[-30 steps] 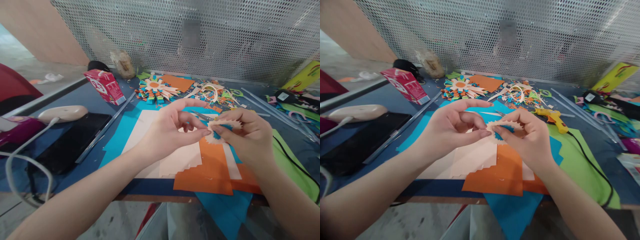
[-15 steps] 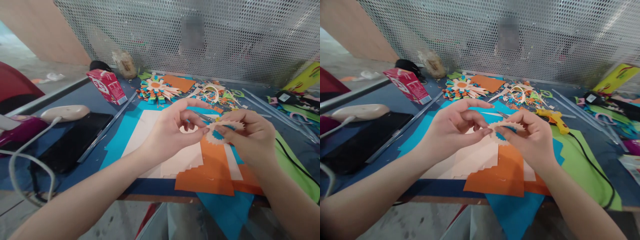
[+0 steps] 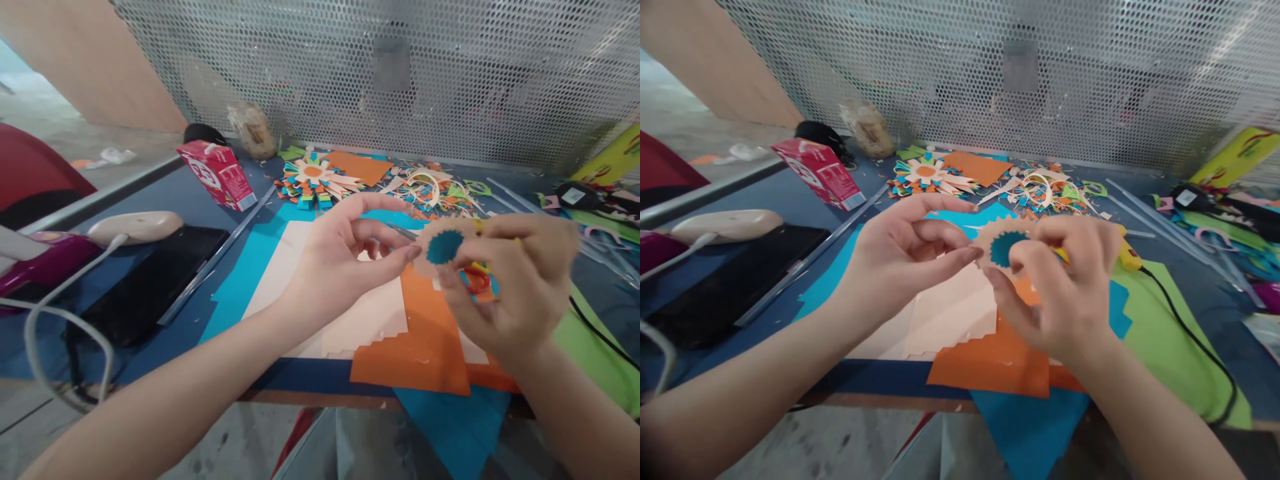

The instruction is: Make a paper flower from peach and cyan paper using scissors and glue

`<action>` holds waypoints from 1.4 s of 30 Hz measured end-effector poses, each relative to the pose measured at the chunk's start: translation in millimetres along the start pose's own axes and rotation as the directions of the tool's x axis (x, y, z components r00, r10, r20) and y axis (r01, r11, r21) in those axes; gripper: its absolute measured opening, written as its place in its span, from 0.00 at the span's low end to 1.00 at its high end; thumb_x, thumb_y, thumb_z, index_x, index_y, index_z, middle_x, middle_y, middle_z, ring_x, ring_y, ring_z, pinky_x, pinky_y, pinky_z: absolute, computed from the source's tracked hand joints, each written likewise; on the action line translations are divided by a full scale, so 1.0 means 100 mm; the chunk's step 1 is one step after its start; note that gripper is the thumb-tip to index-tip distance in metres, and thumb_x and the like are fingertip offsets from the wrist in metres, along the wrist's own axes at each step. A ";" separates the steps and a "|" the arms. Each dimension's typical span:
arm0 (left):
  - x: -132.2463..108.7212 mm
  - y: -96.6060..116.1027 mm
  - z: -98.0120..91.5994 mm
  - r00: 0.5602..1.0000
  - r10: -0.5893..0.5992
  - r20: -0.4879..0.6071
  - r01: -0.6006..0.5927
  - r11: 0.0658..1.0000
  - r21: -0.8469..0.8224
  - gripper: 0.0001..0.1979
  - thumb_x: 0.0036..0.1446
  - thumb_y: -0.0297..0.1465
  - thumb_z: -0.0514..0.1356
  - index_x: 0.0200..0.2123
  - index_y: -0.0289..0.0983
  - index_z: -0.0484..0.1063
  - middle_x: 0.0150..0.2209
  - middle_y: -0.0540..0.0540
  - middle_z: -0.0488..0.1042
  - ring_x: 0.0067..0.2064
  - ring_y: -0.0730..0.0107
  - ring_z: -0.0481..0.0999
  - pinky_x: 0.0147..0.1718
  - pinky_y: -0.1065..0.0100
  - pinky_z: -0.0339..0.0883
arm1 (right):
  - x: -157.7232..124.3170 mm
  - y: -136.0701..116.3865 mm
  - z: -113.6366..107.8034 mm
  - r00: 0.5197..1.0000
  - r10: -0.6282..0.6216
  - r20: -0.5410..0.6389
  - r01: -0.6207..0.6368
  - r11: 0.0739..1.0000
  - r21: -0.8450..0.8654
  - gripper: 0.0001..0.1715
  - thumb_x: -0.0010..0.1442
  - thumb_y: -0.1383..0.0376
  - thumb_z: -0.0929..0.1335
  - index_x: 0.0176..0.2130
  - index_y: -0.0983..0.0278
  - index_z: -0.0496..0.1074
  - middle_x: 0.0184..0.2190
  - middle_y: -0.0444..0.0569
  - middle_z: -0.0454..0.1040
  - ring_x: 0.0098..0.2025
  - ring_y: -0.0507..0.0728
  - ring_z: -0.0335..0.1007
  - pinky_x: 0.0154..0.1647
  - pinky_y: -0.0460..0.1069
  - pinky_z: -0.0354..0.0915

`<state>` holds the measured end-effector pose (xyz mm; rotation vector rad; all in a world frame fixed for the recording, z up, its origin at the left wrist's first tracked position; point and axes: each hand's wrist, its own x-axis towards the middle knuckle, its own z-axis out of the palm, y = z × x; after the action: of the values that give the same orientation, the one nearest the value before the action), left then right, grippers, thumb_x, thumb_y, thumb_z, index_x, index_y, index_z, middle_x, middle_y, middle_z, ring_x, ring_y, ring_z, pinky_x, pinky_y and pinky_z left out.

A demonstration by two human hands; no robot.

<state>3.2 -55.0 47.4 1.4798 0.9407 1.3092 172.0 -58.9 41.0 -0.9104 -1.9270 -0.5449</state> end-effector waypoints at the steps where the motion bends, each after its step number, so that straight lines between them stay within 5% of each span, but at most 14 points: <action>1: -0.01 0.00 0.00 1.000 0.011 0.009 -0.011 1.000 0.009 0.18 0.45 0.27 0.63 0.42 0.35 0.66 0.23 0.52 0.73 0.28 0.73 0.74 0.29 0.72 0.65 | 0.00 -0.01 0.00 0.998 -0.035 0.050 0.037 0.999 -0.022 0.11 0.54 0.61 0.66 0.23 0.62 0.63 0.28 0.49 0.62 0.33 0.57 0.61 0.34 0.56 0.56; 12: -0.04 0.00 -0.02 0.979 0.178 0.100 -0.185 0.980 0.066 0.22 0.47 0.23 0.61 0.48 0.37 0.65 0.25 0.52 0.74 0.33 0.71 0.74 0.36 0.66 0.65 | 0.00 0.03 0.02 0.969 -0.141 0.202 0.150 0.988 -0.027 0.08 0.57 0.66 0.63 0.26 0.62 0.64 0.27 0.47 0.65 0.31 0.55 0.58 0.32 0.53 0.51; 30: -0.08 -0.03 0.04 0.995 0.075 0.062 -0.083 0.985 0.151 0.21 0.47 0.27 0.61 0.47 0.39 0.67 0.24 0.52 0.74 0.32 0.70 0.74 0.37 0.66 0.66 | -0.03 0.01 0.08 0.941 -0.157 0.298 0.203 0.971 -0.128 0.09 0.51 0.74 0.59 0.23 0.63 0.60 0.21 0.45 0.64 0.28 0.54 0.57 0.33 0.52 0.48; 42: -0.06 0.01 0.03 0.999 -0.004 0.051 0.001 0.998 0.062 0.20 0.47 0.28 0.62 0.46 0.37 0.68 0.23 0.53 0.73 0.29 0.73 0.73 0.34 0.68 0.67 | 0.02 0.04 0.06 0.939 -0.086 0.333 0.012 0.976 0.217 0.14 0.58 0.73 0.56 0.23 0.62 0.55 0.20 0.42 0.63 0.26 0.51 0.57 0.33 0.51 0.49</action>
<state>5.8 -61.1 46.8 1.5519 0.9577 1.2443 170.9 -51.3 40.0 -0.8613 -2.2747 -0.2104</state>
